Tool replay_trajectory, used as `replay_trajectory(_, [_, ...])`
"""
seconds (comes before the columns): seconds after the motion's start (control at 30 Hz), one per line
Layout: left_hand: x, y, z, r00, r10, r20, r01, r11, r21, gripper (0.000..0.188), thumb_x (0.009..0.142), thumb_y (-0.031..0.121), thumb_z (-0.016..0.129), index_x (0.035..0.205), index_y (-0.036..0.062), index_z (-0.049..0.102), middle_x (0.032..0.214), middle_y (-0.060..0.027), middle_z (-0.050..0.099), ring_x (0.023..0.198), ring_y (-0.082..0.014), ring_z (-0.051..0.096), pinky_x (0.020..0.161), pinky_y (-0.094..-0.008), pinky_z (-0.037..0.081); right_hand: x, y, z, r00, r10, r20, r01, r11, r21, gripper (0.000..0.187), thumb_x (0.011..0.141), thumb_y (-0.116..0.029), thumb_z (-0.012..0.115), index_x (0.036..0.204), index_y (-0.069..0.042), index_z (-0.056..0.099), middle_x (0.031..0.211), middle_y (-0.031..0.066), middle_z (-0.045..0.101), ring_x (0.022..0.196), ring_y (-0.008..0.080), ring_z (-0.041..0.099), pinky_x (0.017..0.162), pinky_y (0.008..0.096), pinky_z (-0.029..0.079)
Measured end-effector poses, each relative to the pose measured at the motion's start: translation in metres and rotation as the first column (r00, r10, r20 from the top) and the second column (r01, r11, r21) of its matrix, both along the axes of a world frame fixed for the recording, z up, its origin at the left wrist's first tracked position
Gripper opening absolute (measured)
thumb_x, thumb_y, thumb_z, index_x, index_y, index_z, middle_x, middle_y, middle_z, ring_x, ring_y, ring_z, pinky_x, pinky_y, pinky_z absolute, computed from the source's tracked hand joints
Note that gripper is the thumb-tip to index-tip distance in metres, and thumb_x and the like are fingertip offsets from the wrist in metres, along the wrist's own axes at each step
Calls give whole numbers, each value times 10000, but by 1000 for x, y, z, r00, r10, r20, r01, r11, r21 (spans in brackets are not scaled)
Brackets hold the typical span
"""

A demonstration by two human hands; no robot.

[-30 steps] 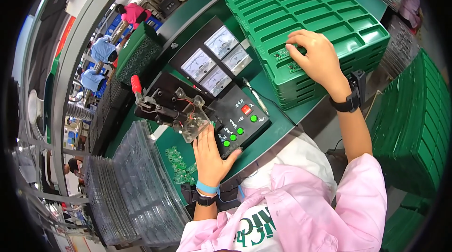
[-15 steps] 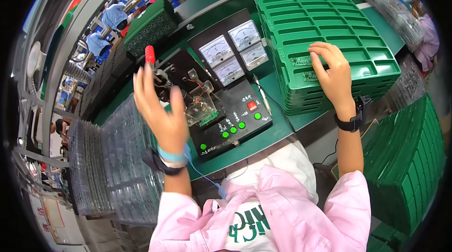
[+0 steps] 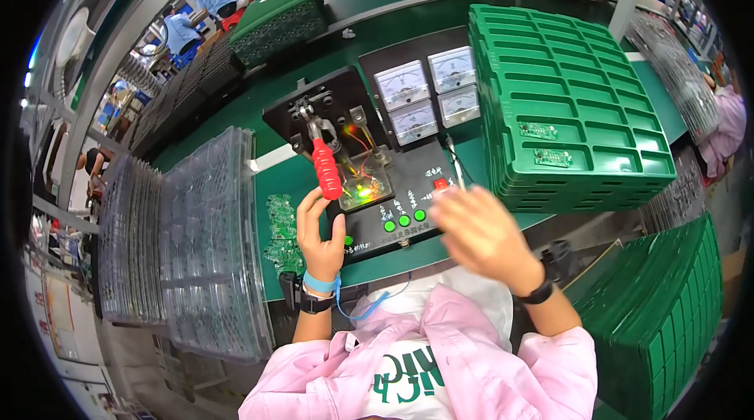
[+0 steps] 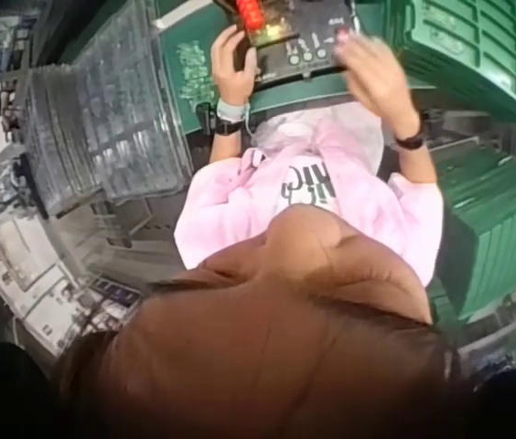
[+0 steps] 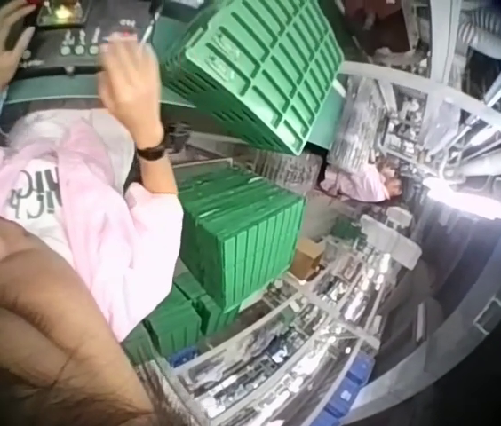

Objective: The person picks up a circuit board, places it into a testing fixture, and presses a lever. After pressing buttons on the machine, the person removes the circuit board and places it into a green tray, repeating this process before stacking the tray onto others.

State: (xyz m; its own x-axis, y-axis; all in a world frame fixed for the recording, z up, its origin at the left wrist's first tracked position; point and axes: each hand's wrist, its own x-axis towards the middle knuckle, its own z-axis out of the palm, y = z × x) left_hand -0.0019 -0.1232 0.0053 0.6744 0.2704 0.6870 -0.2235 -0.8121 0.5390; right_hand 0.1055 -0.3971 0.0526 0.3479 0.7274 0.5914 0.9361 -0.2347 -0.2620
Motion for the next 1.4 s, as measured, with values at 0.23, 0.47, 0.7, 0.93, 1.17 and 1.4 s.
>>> replay_trajectory(0.23, [6,-1,-1,997,62,-36,-58,994,91,563,747,161,764,1268,92,561,1383,-177,458,1266,-420,416,1043,-506,353,-32,44,-34,998,-47,-46,43,996,-76,548,745,-221,744,1249,-75,586,1337,112,555,1229,314,509,1055,507,346])
replay_trajectory(0.47, [6,-1,-3,996,80,-30,-79,996,47,613,767,278,759,1310,126,517,1451,-196,372,1335,-442,308,1077,-567,253,-39,47,-66,996,-86,-2,86,994,-73,513,759,-267,732,1233,-114,611,1332,61,567,1178,246,528,1033,463,352])
replay_trajectory(0.7, [5,-2,13,936,184,-301,-105,959,261,651,745,355,774,1326,183,537,1520,-233,275,1379,-456,250,1086,-594,211,-31,54,-63,998,-58,-34,57,998,-38,432,753,-257,730,1150,-105,652,1224,42,627,1095,231,578,1025,449,361])
replay_trajectory(0.93, [1,1,-3,967,206,-150,-169,958,230,601,802,352,723,1333,150,531,1545,-183,263,1389,-461,229,1091,-608,182,20,147,82,876,304,375,-448,800,398,332,774,-141,695,1096,-63,661,1215,77,646,1137,263,601,1082,482,329])
replay_trajectory(1.17, [-52,31,-1,850,246,-466,-237,968,79,389,879,159,614,1243,28,569,1414,-167,461,1311,-377,423,1082,-503,308,46,171,74,990,138,-1,-109,787,608,494,797,-86,655,1277,-44,549,1223,155,624,1149,280,589,1018,415,404])
replay_trajectory(1.4, [-70,45,-22,834,283,-474,-185,952,243,258,866,47,598,1117,4,634,1236,-159,602,1163,-337,569,990,-453,435,25,110,-7,970,176,166,-129,956,-262,358,800,-83,591,1144,17,586,599,65,601,519,235,619,464,341,470])
